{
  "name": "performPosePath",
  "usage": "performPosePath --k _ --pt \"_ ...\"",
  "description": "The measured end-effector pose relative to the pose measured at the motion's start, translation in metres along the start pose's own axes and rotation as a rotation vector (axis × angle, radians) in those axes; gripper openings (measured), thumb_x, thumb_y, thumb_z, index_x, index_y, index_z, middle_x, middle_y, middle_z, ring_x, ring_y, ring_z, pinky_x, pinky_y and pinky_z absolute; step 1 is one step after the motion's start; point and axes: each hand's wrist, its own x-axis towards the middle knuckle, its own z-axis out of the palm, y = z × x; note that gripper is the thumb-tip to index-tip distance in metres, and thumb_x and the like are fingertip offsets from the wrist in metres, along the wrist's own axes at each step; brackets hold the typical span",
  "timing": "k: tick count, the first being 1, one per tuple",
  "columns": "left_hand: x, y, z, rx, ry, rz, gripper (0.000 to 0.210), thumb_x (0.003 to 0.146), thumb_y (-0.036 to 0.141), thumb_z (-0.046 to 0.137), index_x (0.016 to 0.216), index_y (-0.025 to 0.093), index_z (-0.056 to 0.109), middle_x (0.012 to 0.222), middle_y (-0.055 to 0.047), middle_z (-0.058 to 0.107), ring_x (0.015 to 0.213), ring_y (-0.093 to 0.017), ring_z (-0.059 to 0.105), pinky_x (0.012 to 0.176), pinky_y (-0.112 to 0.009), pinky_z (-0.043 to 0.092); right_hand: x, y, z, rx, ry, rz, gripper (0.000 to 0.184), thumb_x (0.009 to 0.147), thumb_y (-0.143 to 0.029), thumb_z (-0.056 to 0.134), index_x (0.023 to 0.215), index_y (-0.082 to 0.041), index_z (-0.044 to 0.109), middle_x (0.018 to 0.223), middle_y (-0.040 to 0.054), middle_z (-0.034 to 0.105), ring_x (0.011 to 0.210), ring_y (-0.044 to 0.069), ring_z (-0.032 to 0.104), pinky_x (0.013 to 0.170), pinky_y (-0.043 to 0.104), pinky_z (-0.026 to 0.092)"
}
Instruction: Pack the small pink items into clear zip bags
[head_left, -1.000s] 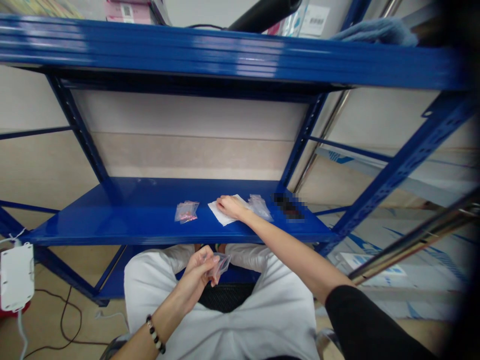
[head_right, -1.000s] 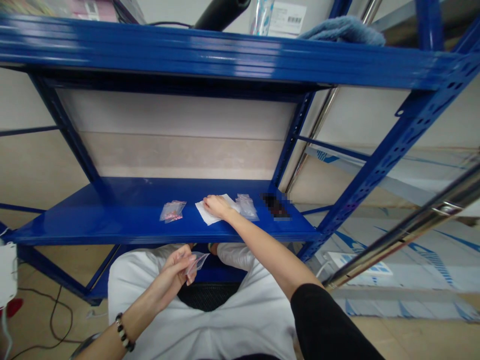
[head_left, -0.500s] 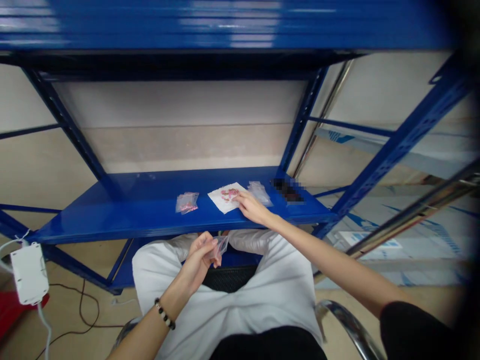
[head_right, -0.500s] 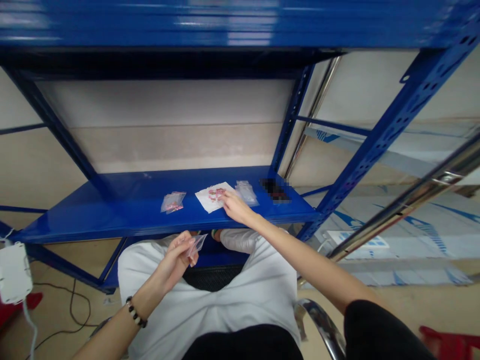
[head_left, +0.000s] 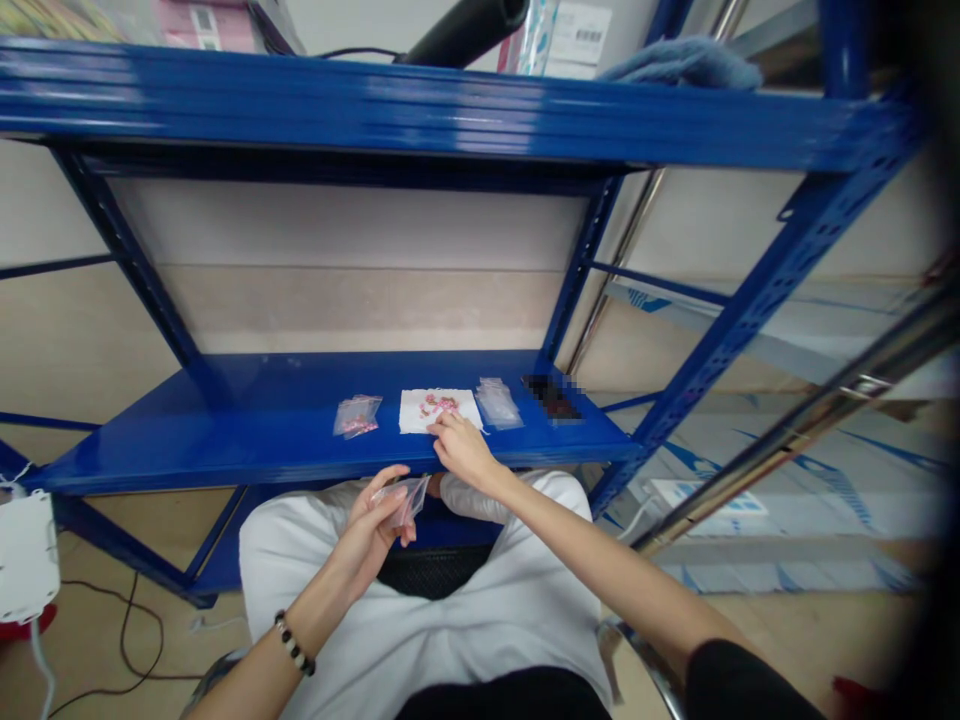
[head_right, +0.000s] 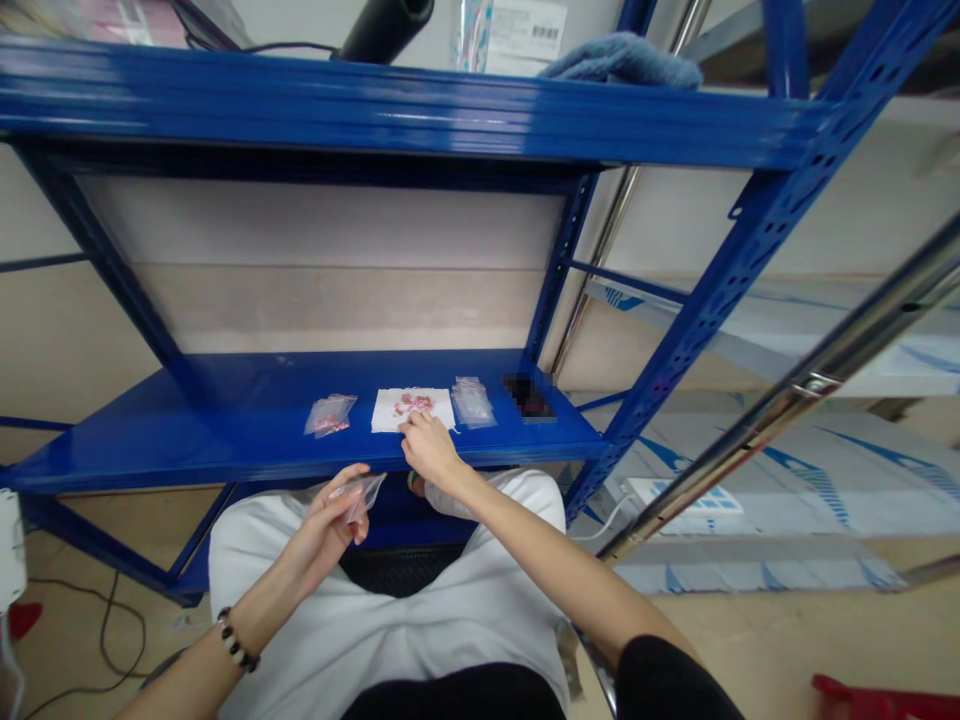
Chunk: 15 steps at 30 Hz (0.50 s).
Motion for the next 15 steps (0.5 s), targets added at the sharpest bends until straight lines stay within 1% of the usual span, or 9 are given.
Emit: performPosePath --k 2,4,6,7,9,11,12,14,15 --pt "0.001 0.003 0.000 0.033 0.016 0.020 0.071 0.081 0.035 0.076 0.142 0.021 0.042 0.070 -0.003 0.068 0.055 -0.015 0.065 0.048 -0.021 0.046 -0.002 -0.009 -0.002 0.286 0.134 0.063 0.028 0.092 -0.013 0.046 0.106 -0.017 0.070 0.106 0.0112 0.065 0.106 0.023 0.056 0.096 0.036 0.041" --pt "0.002 0.005 0.001 0.056 0.029 0.043 0.085 0.080 0.036 0.076 0.151 0.021 0.032 0.082 -0.008 0.073 0.061 -0.018 0.069 0.050 -0.022 0.049 -0.013 -0.020 -0.007 0.675 0.224 0.175 0.029 0.096 -0.021 0.043 0.105 -0.019 0.070 0.098 0.0077 0.067 0.092 0.019 0.061 0.084 0.032 0.047" --pt "0.003 0.004 0.003 0.097 0.041 0.061 0.094 0.077 0.036 0.079 0.154 0.022 0.026 0.092 -0.012 0.075 0.065 -0.021 0.072 0.051 -0.023 0.050 -0.031 -0.034 -0.010 1.035 0.185 0.276 0.030 0.099 -0.033 0.043 0.107 -0.020 0.069 0.087 0.0042 0.067 0.074 0.016 0.061 0.066 0.026 0.047" --pt "0.004 0.004 0.004 0.124 0.047 0.072 0.098 0.076 0.035 0.080 0.155 0.023 0.024 0.093 -0.012 0.075 0.066 -0.022 0.073 0.051 -0.023 0.051 -0.042 -0.041 -0.011 1.161 0.146 0.308 0.029 0.097 -0.038 0.047 0.109 -0.021 0.068 0.083 0.0027 0.067 0.069 0.014 0.060 0.060 0.024 0.045" --pt "0.003 0.001 0.007 0.172 0.058 0.098 0.103 0.074 0.033 0.082 0.156 0.025 0.019 0.091 -0.011 0.076 0.067 -0.024 0.074 0.052 -0.023 0.051 -0.064 -0.051 -0.009 1.300 0.104 0.346 0.029 0.088 -0.040 0.066 0.110 -0.022 0.067 0.078 0.0000 0.066 0.065 0.013 0.060 0.057 0.021 0.043" --pt "0.002 -0.004 0.009 0.202 0.067 0.113 0.106 0.073 0.031 0.083 0.156 0.025 0.017 0.089 -0.010 0.077 0.069 -0.025 0.075 0.053 -0.023 0.051 -0.082 -0.056 -0.004 1.368 0.102 0.379 0.032 0.077 -0.034 0.078 0.104 -0.021 0.069 0.075 -0.0011 0.066 0.064 0.012 0.059 0.058 0.021 0.044" --pt "0.000 -0.006 0.010 0.212 0.070 0.109 0.106 0.073 0.031 0.083 0.156 0.024 0.018 0.089 -0.010 0.077 0.071 -0.025 0.075 0.053 -0.023 0.052 -0.088 -0.057 -0.002 1.397 0.101 0.402 0.029 0.075 -0.033 0.080 0.099 -0.020 0.070 0.074 -0.0008 0.066 0.063 0.011 0.058 0.058 0.021 0.044" --pt "-0.002 -0.010 0.011 0.229 0.073 0.084 0.107 0.073 0.032 0.083 0.157 0.023 0.018 0.093 -0.011 0.077 0.072 -0.025 0.075 0.053 -0.022 0.052 -0.094 -0.055 0.001 1.442 0.106 0.451 0.020 0.077 -0.034 0.078 0.087 -0.017 0.072 0.074 0.0008 0.067 0.062 0.011 0.056 0.058 0.021 0.043" --pt "-0.003 -0.011 0.011 0.235 0.078 0.074 0.106 0.073 0.033 0.083 0.157 0.022 0.018 0.095 -0.012 0.077 0.073 -0.025 0.075 0.054 -0.023 0.053 -0.095 -0.054 0.001 1.454 0.113 0.476 0.019 0.078 -0.034 0.077 0.083 -0.017 0.073 0.074 0.0013 0.067 0.062 0.011 0.055 0.058 0.021 0.043"
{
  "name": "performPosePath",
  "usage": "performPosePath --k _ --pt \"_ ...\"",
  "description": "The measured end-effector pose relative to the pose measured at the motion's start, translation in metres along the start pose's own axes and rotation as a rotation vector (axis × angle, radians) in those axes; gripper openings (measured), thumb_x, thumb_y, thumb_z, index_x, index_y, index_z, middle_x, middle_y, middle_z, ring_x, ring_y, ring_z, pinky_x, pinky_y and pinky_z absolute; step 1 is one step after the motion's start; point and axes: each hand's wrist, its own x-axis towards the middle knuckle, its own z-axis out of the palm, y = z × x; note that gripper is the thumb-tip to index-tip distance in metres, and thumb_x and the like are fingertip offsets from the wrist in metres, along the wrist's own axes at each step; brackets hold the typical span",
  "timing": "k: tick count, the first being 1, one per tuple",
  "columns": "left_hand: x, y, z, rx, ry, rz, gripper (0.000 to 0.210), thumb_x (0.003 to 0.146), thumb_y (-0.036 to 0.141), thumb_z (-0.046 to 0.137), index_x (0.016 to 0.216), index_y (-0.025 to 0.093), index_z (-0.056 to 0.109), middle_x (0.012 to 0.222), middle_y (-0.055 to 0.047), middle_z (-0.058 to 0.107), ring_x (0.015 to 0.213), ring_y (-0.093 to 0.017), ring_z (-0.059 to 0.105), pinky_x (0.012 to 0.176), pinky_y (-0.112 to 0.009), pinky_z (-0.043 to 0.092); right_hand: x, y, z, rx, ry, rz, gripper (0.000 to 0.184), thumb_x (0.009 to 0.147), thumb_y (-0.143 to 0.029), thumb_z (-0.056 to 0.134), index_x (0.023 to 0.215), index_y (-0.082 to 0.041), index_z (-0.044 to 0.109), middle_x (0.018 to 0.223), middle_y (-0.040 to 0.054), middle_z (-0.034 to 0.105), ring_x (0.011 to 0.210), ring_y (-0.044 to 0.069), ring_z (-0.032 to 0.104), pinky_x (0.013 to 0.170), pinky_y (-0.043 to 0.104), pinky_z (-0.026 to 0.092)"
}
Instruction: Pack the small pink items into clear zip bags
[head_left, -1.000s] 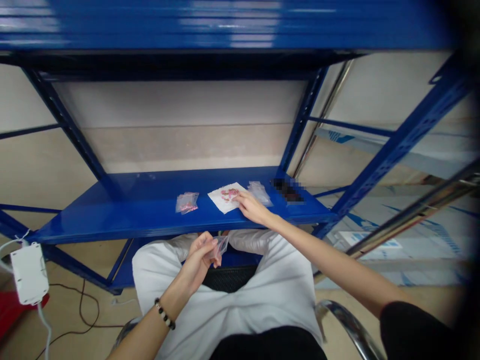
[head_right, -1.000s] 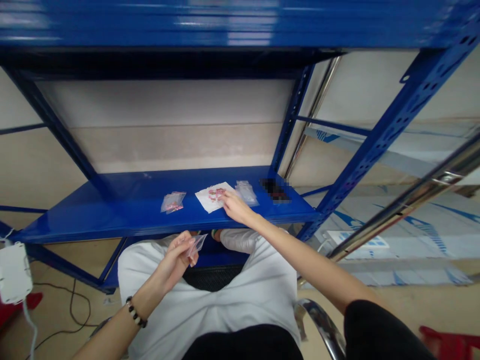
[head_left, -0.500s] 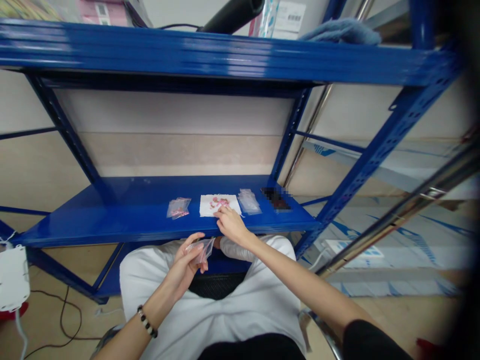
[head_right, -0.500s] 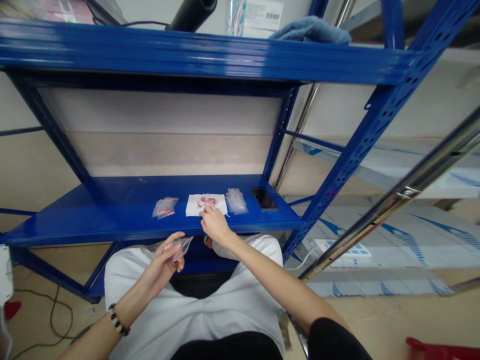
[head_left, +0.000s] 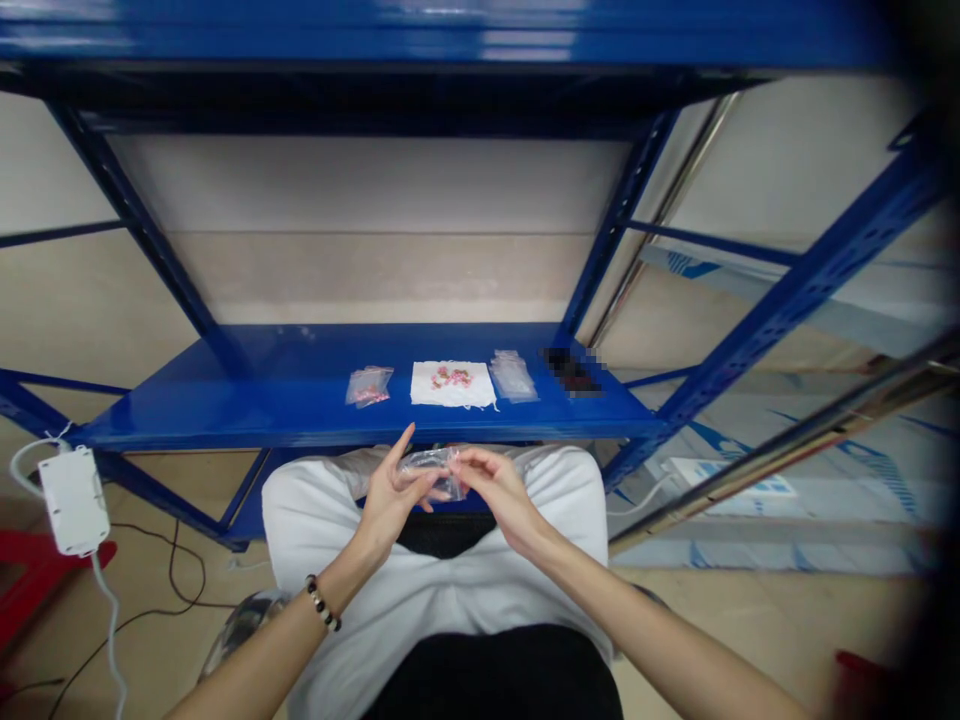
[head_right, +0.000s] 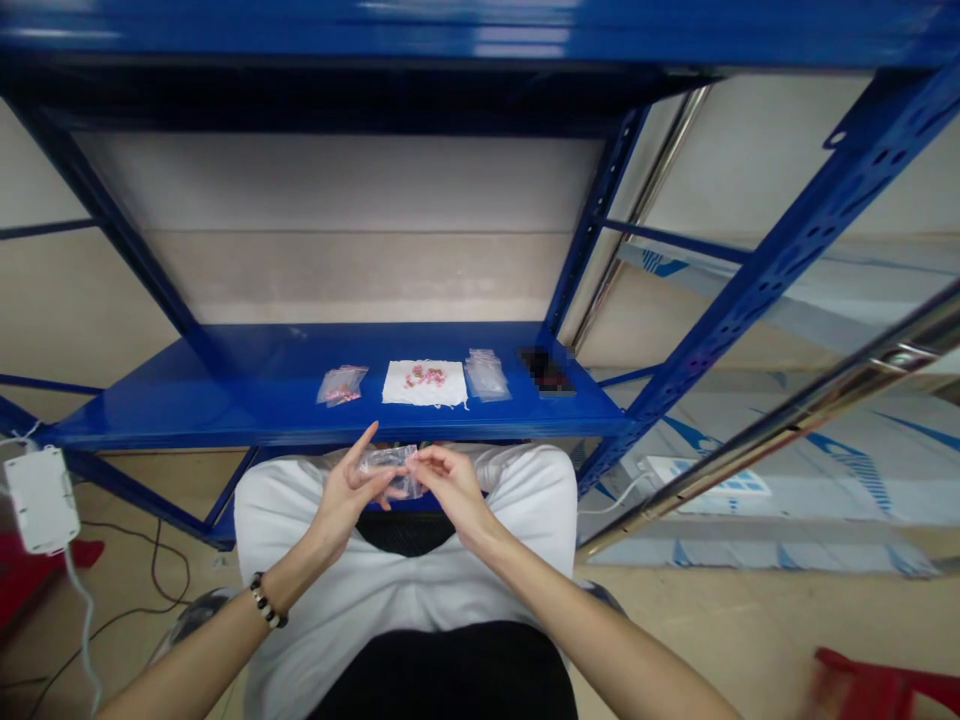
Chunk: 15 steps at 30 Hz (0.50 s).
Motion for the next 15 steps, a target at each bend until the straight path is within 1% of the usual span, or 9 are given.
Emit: performPosePath --k 4,6,8,10,12,15 --pt "0.002 -0.004 -0.001 -0.028 0.064 -0.004 0.102 0.079 0.038 0.077 0.158 0.025 0.013 0.100 -0.011 0.077 0.076 -0.024 0.076 0.057 -0.025 0.055 0.004 -0.003 -0.003 -0.010 0.058 0.010 0.019 0.079 -0.036 0.075 0.083 -0.017 0.074 0.072 0.0001 0.065 0.061 0.010 0.051 0.058 0.022 0.040" --pt "0.004 -0.004 -0.003 -0.048 0.111 0.002 0.100 0.081 0.040 0.075 0.158 0.025 0.013 0.103 -0.012 0.076 0.076 -0.024 0.076 0.057 -0.025 0.055 0.006 -0.003 -0.004 -0.060 0.067 -0.019 0.019 0.081 -0.037 0.074 0.082 -0.018 0.074 0.070 -0.0008 0.063 0.061 0.010 0.049 0.058 0.022 0.039" --pt "0.006 -0.003 -0.005 -0.021 0.131 0.017 0.096 0.082 0.040 0.075 0.157 0.023 0.017 0.104 -0.014 0.076 0.077 -0.024 0.076 0.057 -0.024 0.054 0.008 0.000 -0.006 -0.151 0.070 -0.080 0.019 0.082 -0.037 0.072 0.082 -0.018 0.073 0.071 -0.0001 0.063 0.063 0.012 0.049 0.059 0.022 0.038" --pt "0.006 -0.002 -0.005 0.049 0.117 0.044 0.089 0.081 0.040 0.075 0.154 0.020 0.026 0.102 -0.015 0.076 0.077 -0.024 0.075 0.057 -0.024 0.053 0.008 0.002 -0.010 -0.244 0.052 -0.144 0.019 0.085 -0.037 0.068 0.081 -0.019 0.072 0.075 0.0009 0.064 0.068 0.014 0.051 0.062 0.023 0.039" --pt "0.004 -0.001 -0.004 0.124 0.081 0.071 0.082 0.081 0.039 0.075 0.149 0.019 0.035 0.099 -0.015 0.077 0.076 -0.024 0.075 0.057 -0.023 0.052 0.011 0.001 -0.014 -0.309 0.031 -0.198 0.021 0.090 -0.037 0.062 0.080 -0.020 0.068 0.075 0.0003 0.062 0.069 0.015 0.052 0.064 0.024 0.039" --pt "0.000 -0.003 -0.001 0.179 0.021 0.088 0.076 0.080 0.038 0.075 0.145 0.019 0.040 0.099 -0.015 0.076 0.075 -0.024 0.075 0.055 -0.023 0.050 0.027 -0.011 -0.029 -0.445 0.047 -0.322 0.024 0.095 -0.034 0.050 0.078 -0.021 0.060 0.073 -0.0006 0.059 0.069 0.015 0.053 0.068 0.025 0.039"
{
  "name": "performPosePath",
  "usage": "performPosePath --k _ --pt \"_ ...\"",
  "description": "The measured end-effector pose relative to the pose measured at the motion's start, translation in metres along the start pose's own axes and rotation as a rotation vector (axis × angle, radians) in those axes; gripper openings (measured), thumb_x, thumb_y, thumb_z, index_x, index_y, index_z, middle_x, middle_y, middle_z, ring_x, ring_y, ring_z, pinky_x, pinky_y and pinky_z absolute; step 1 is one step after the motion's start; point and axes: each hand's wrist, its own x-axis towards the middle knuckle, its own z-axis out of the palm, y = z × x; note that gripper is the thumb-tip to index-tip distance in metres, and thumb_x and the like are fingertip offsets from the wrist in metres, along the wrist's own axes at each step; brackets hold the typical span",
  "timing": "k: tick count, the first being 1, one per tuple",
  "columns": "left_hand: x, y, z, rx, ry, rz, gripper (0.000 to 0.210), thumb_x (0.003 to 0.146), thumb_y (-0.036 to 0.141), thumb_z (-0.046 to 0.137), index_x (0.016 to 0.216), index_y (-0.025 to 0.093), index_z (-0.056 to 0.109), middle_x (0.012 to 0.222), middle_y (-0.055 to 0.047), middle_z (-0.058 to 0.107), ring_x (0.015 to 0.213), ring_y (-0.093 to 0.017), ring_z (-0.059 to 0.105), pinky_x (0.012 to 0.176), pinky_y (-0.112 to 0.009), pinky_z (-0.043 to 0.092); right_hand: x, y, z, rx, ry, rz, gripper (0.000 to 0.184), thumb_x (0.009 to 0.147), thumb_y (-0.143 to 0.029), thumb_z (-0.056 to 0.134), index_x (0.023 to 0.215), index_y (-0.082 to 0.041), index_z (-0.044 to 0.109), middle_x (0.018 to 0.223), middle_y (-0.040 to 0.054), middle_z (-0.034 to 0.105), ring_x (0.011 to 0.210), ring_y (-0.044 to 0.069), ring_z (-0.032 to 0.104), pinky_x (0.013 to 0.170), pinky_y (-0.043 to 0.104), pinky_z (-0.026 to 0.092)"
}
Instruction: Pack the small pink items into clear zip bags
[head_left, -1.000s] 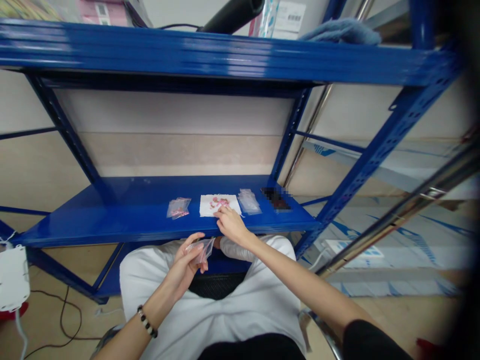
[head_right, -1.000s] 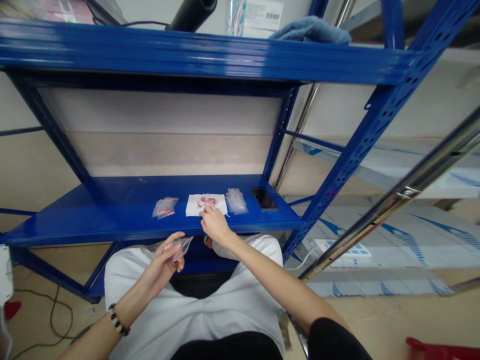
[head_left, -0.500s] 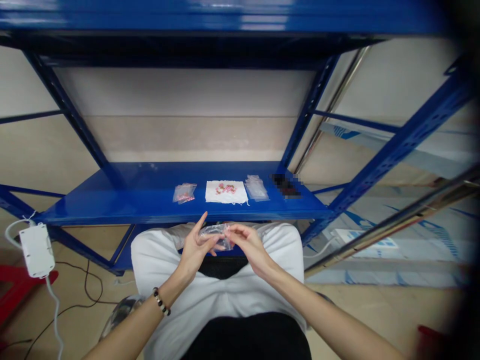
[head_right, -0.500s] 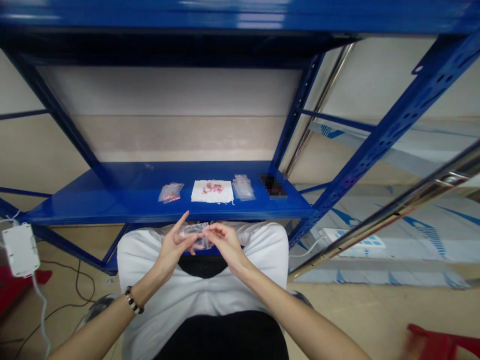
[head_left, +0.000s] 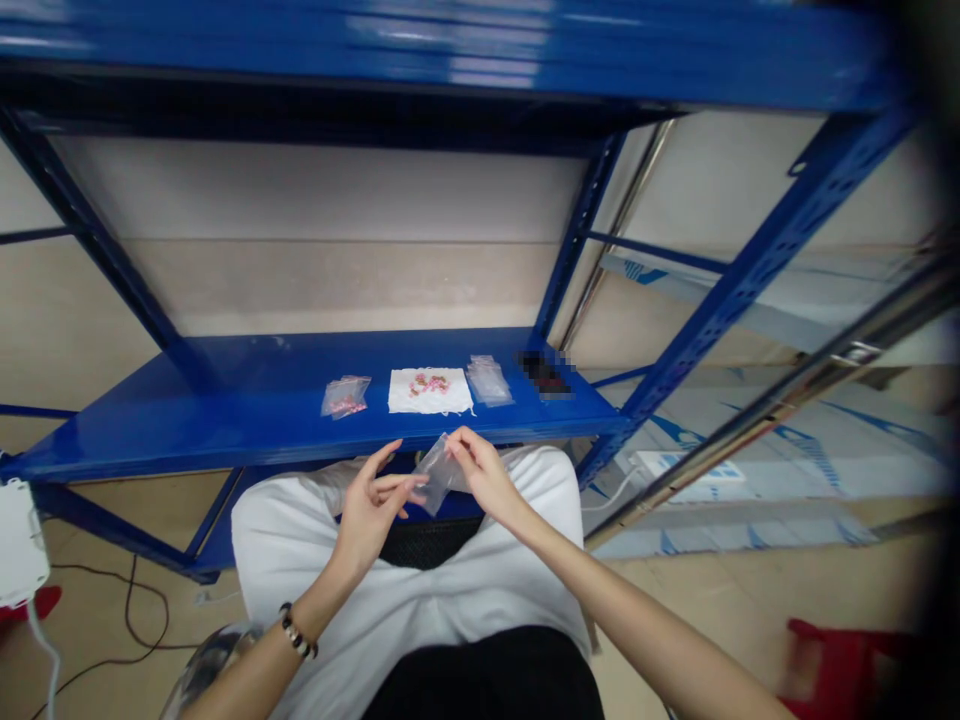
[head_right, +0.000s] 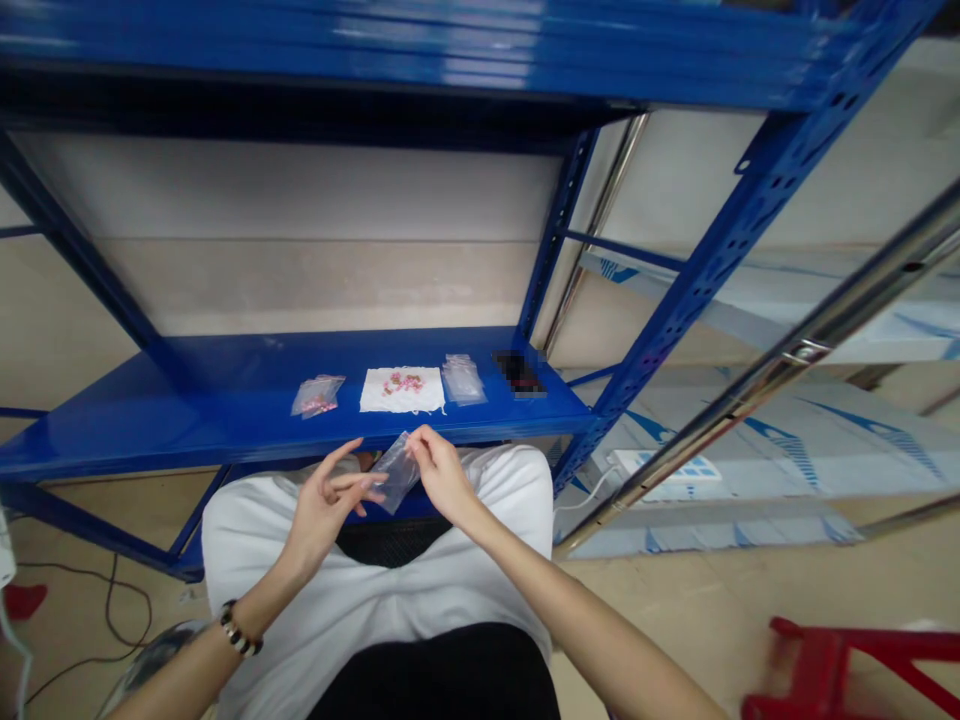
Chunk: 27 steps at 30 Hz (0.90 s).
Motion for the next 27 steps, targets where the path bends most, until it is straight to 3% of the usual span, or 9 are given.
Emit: performPosePath --k 3,6,9,11,16,21,27 --pt "-0.002 -0.007 0.004 -0.009 -0.078 -0.020 0.071 0.083 0.041 0.072 0.143 0.019 0.040 0.098 -0.015 0.076 0.072 -0.022 0.074 0.051 -0.022 0.048 0.042 0.002 -0.035 -0.296 0.025 -0.129 0.023 0.096 -0.027 0.044 0.079 -0.020 0.057 0.079 0.0016 0.062 0.074 0.016 0.056 0.071 0.026 0.039" --pt "-0.002 -0.016 0.006 0.010 -0.154 -0.022 0.067 0.088 0.044 0.064 0.144 0.020 0.035 0.096 -0.013 0.074 0.067 -0.019 0.071 0.048 -0.020 0.045 0.098 0.009 -0.078 -0.771 -0.043 -0.093 0.024 0.094 -0.016 0.038 0.082 -0.018 0.059 0.081 0.0044 0.064 0.077 0.017 0.057 0.070 0.025 0.038" --pt "-0.001 -0.024 0.007 0.051 -0.207 -0.003 0.063 0.093 0.046 0.056 0.145 0.022 0.029 0.093 -0.009 0.071 0.064 -0.016 0.069 0.046 -0.018 0.043 0.143 0.021 -0.112 -0.917 -0.122 -0.037 0.022 0.081 -0.002 0.045 0.079 -0.016 0.062 0.075 0.0044 0.064 0.072 0.017 0.057 0.068 0.025 0.036" --pt "-0.001 -0.029 0.006 0.056 -0.225 0.004 0.062 0.094 0.045 0.054 0.145 0.024 0.026 0.091 -0.007 0.069 0.062 -0.014 0.067 0.045 -0.017 0.042 0.161 0.030 -0.123 -0.979 -0.156 -0.016 0.026 0.074 0.004 0.048 0.079 -0.015 0.063 0.077 0.0051 0.066 0.076 0.017 0.057 0.071 0.024 0.036" --pt "0.001 -0.036 0.003 0.039 -0.234 0.015 0.061 0.094 0.039 0.054 0.145 0.026 0.024 0.091 -0.004 0.065 0.060 -0.012 0.065 0.044 -0.017 0.043 0.174 0.050 -0.123 -1.115 -0.133 0.005 0.023 0.081 -0.001 0.048 0.087 -0.014 0.066 0.097 0.0119 0.065 0.096 0.022 0.055 0.084 0.028 0.036" --pt "0.006 -0.034 0.002 0.023 -0.212 0.015 0.061 0.092 0.036 0.056 0.144 0.025 0.025 0.088 -0.002 0.064 0.058 -0.012 0.064 0.042 -0.017 0.043 0.175 0.061 -0.116 -1.140 -0.109 -0.023 0.021 0.086 -0.008 0.047 0.092 -0.014 0.067 0.100 0.0113 0.063 0.095 0.020 0.053 0.085 0.028 0.037" --pt "0.013 -0.025 -0.004 0.010 -0.182 -0.006 0.048 0.090 0.043 0.058 0.127 0.015 0.045 0.079 -0.004 0.067 0.056 -0.014 0.066 0.042 -0.018 0.042 0.179 0.051 -0.101 -1.104 -0.063 -0.120 0.031 0.084 -0.006 0.046 0.107 -0.015 0.065 0.108 0.0118 0.061 0.100 0.022 0.051 0.085 0.029 0.037"
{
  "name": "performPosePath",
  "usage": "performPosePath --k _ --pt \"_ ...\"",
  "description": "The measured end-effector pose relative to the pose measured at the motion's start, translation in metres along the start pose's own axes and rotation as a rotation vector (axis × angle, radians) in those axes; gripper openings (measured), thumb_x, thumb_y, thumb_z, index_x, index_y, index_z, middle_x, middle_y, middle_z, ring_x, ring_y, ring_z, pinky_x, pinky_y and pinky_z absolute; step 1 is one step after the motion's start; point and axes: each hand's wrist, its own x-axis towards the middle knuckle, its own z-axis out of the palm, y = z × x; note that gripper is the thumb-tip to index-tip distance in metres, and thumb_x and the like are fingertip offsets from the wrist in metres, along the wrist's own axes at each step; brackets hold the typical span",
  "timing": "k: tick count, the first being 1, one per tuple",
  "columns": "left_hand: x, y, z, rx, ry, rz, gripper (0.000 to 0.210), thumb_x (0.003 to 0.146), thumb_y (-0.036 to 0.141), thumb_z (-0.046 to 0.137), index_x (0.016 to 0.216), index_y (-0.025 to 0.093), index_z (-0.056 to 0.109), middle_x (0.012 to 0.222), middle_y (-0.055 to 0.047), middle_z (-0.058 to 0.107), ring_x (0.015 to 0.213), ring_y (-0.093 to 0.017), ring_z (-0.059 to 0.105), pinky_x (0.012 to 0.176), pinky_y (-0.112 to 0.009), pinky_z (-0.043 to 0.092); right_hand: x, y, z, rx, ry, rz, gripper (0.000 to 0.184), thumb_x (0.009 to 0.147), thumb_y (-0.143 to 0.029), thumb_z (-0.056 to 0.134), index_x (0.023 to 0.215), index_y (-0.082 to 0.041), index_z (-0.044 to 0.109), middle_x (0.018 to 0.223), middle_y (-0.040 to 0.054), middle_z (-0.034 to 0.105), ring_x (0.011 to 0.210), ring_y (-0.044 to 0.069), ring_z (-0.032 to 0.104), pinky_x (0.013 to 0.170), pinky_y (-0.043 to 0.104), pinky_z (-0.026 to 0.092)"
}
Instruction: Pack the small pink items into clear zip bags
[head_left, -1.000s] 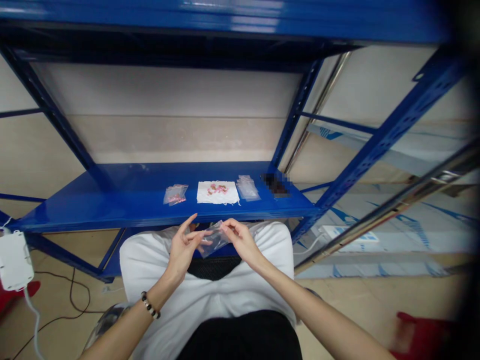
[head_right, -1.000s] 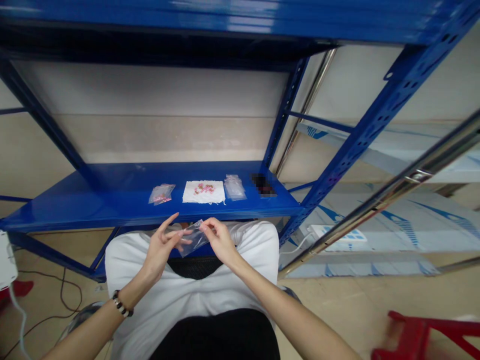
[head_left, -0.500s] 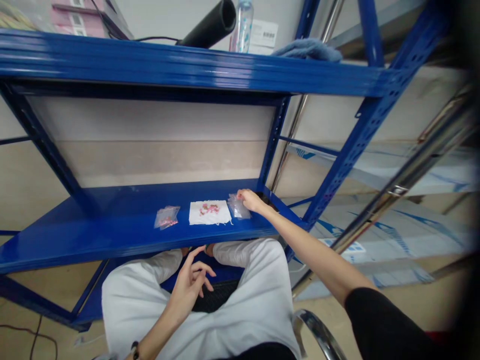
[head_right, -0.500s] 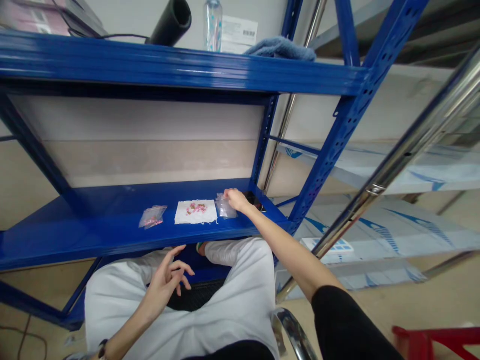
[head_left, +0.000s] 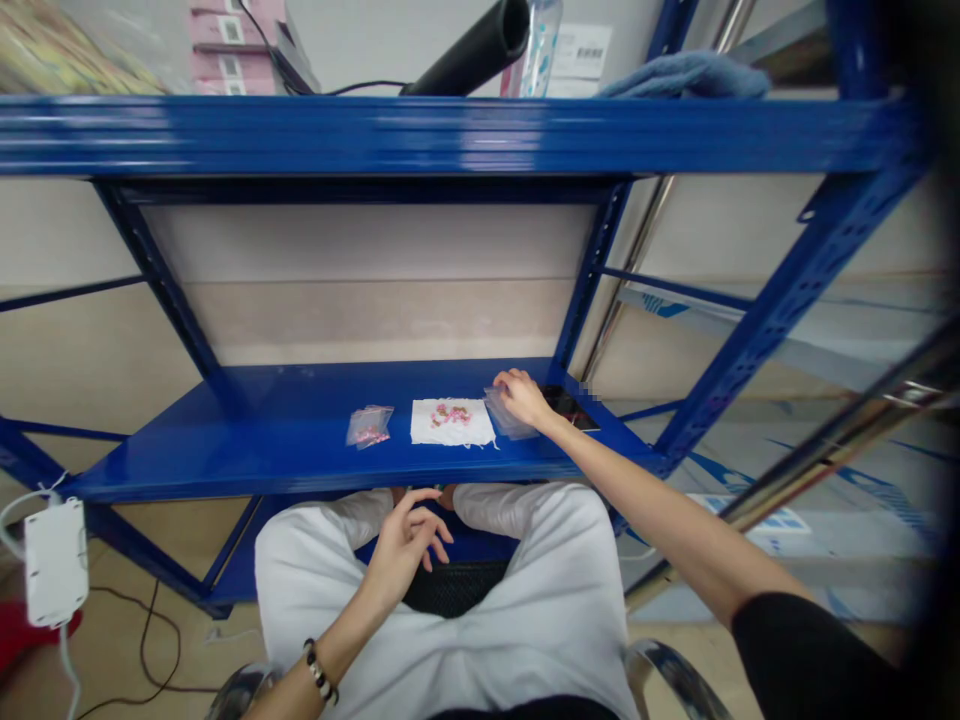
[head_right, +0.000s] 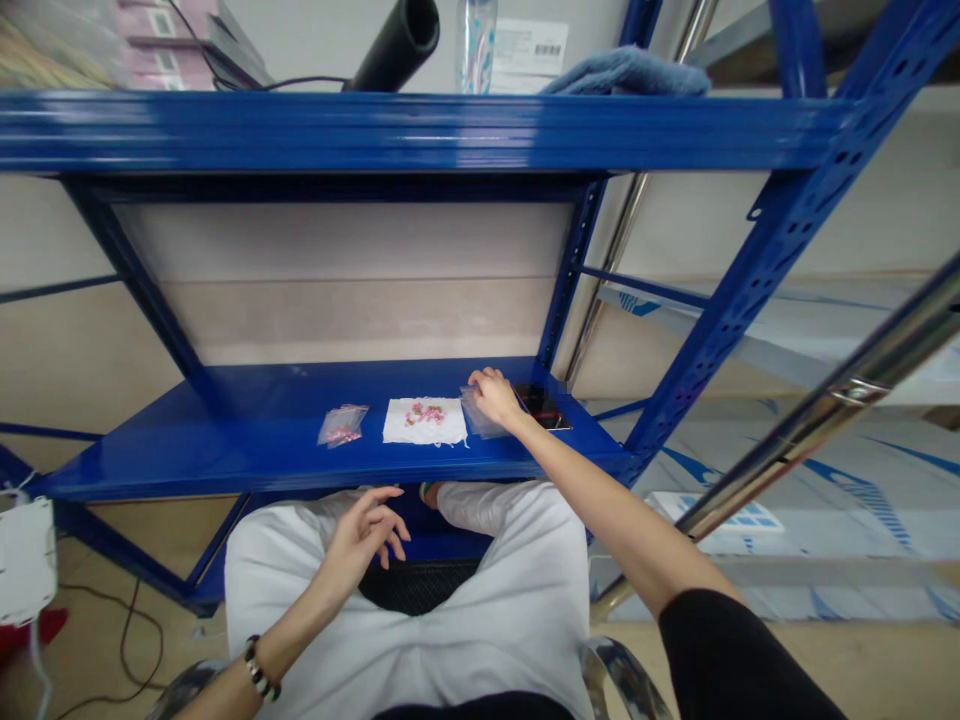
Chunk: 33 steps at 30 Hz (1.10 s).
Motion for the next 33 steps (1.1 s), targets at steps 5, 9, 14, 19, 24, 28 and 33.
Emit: performPosePath --k 5,9,14,19,24,28,33 --pt "0.005 0.004 -0.006 0.009 0.075 -0.019 0.044 0.085 0.050 0.064 0.102 0.010 0.058 0.079 -0.012 0.073 0.056 -0.017 0.069 0.044 -0.020 0.040 0.006 -0.064 0.000 0.099 0.052 -0.172 0.030 0.086 -0.006 0.044 0.104 -0.017 0.065 0.105 0.0098 0.063 0.101 0.022 0.052 0.090 0.031 0.038" --pt "0.009 0.003 -0.009 0.118 0.085 -0.037 0.040 0.086 0.052 0.062 0.085 0.012 0.059 0.071 -0.012 0.073 0.052 -0.017 0.067 0.043 -0.020 0.038 0.013 -0.139 0.018 0.153 -0.094 -0.272 0.023 0.089 -0.013 0.051 0.103 -0.017 0.068 0.103 0.0100 0.066 0.100 0.022 0.055 0.088 0.030 0.039" --pt "0.004 0.003 -0.014 0.823 0.000 0.140 0.033 0.095 0.043 0.053 0.077 0.016 0.060 0.067 -0.009 0.071 0.061 -0.019 0.068 0.061 -0.028 0.049 0.029 -0.217 0.053 0.196 -0.195 -0.288 0.029 0.090 -0.037 0.061 0.114 -0.022 0.069 0.111 0.0089 0.070 0.107 0.023 0.059 0.088 0.029 0.042" --pt "-0.005 0.008 -0.008 1.504 -0.237 0.358 0.026 0.099 0.033 0.046 0.086 0.017 0.062 0.075 -0.008 0.071 0.073 -0.023 0.070 0.070 -0.031 0.049 0.043 -0.253 0.073 0.207 -0.251 -0.217 0.048 0.075 -0.049 0.077 0.113 -0.019 0.072 0.114 0.0148 0.070 0.112 0.030 0.060 0.088 0.033 0.046" --pt "-0.005 0.017 -0.007 1.553 -0.290 0.333 0.026 0.100 0.032 0.042 0.088 0.018 0.061 0.078 -0.007 0.071 0.075 -0.023 0.070 0.070 -0.031 0.049 0.044 -0.259 0.078 0.279 -0.306 -0.156 0.024 0.072 -0.030 0.082 0.094 -0.022 0.079 0.097 0.0070 0.075 0.100 0.024 0.067 0.077 0.025 0.047" --pt "0.000 0.021 -0.015 1.546 -0.219 0.277 0.029 0.101 0.031 0.038 0.092 0.017 0.061 0.081 -0.010 0.071 0.077 -0.026 0.070 0.069 -0.033 0.049 0.043 -0.259 0.076 0.358 -0.335 -0.166 0.014 0.079 -0.024 0.073 0.091 -0.024 0.080 0.083 0.0016 0.077 0.083 0.017 0.070 0.070 0.020 0.047" --pt "0.003 0.016 -0.021 1.482 -0.144 0.218 0.030 0.101 0.031 0.037 0.097 0.017 0.063 0.083 -0.014 0.071 0.078 -0.027 0.070 0.071 -0.034 0.049 0.039 -0.258 0.069 0.367 -0.299 -0.177 0.020 0.082 -0.026 0.071 0.100 -0.020 0.077 0.091 0.0030 0.077 0.085 0.017 0.070 0.074 0.022 0.049"
